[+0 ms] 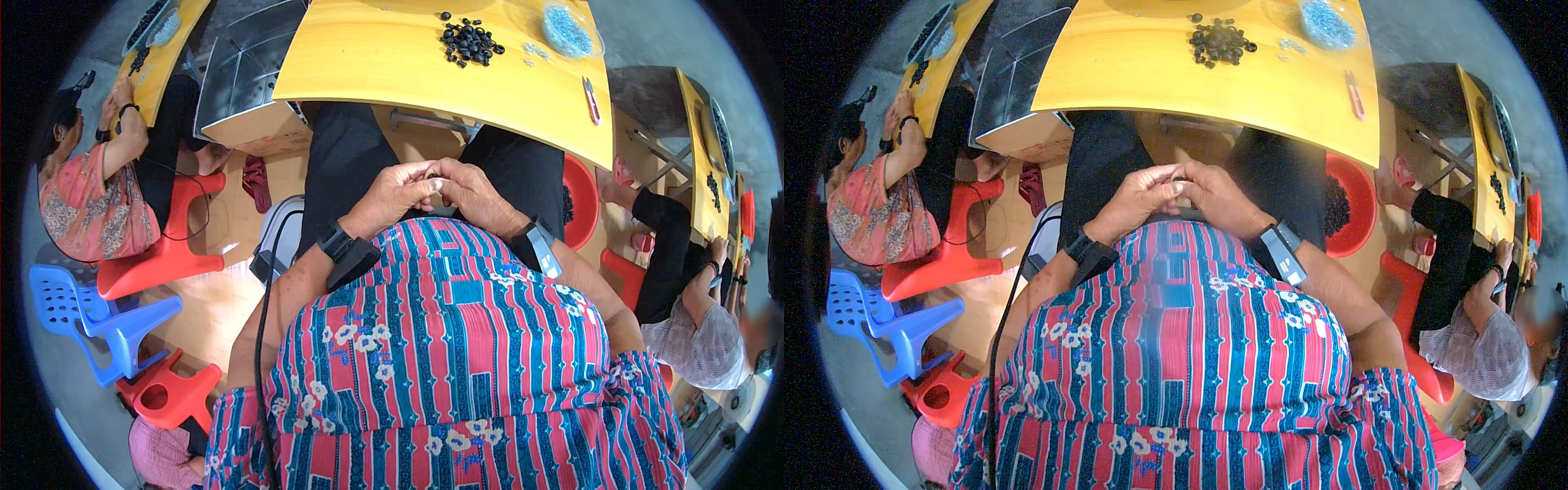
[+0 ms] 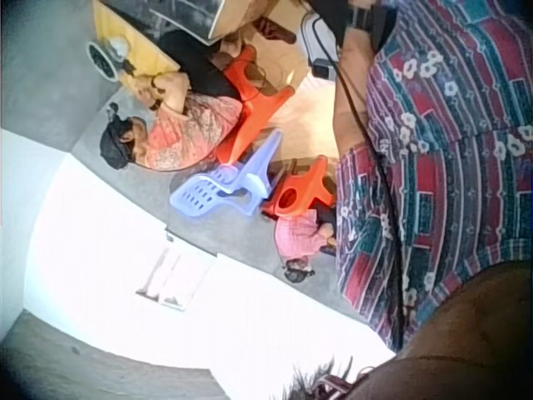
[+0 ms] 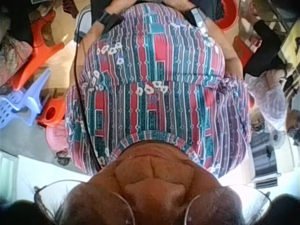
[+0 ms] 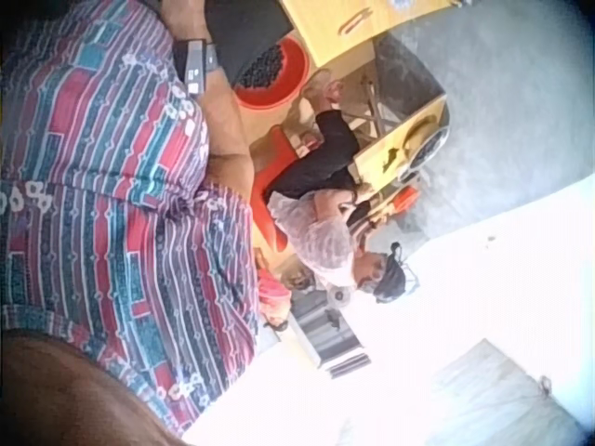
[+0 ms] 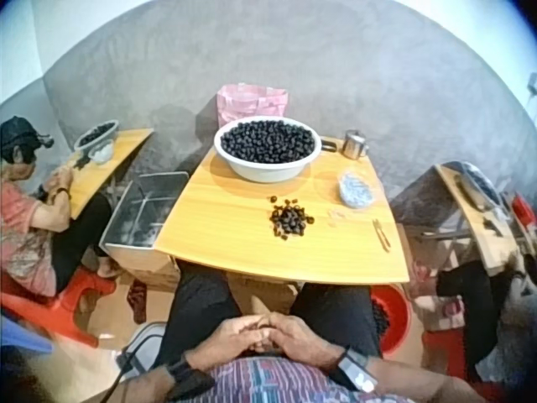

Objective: Inspecting and sorting small black plastic or rubber components at a work table.

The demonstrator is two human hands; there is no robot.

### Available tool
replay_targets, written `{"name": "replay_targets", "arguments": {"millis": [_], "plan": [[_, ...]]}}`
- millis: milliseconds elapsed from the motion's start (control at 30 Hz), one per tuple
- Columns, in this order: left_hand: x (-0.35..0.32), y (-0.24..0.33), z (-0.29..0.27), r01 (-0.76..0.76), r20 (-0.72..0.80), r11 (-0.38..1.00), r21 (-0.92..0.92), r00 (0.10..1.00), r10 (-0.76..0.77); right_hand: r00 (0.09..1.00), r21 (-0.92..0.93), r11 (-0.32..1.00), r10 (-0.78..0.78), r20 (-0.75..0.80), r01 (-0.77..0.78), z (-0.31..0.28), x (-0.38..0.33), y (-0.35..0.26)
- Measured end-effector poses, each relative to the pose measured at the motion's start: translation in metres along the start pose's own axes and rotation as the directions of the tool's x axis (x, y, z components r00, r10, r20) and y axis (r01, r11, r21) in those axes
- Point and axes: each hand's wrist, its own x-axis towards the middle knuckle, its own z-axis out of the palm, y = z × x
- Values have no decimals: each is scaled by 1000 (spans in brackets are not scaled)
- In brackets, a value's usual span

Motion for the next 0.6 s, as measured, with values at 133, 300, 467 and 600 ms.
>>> {"name": "replay_targets", "arguments": {"millis": [133, 300, 467, 600], "plan": [[-1, 4, 3, 14, -13, 1000, 27, 1000, -14, 1000, 21, 1000, -2, -20, 2, 1, -2, 4], [-2, 8, 1, 17, -32, 1000, 26, 999, -16, 1000, 113, 993, 14, -11, -12, 4, 1, 9], [3, 5, 0, 6, 1, 1000, -25, 1000, -6, 998, 232, 971, 60, -28, -52, 3, 5, 18], [3, 6, 1, -30, 17, 999, -24, 999, 30, 998, 137, 990, -33, -59, 41, 4, 4, 15]]}}
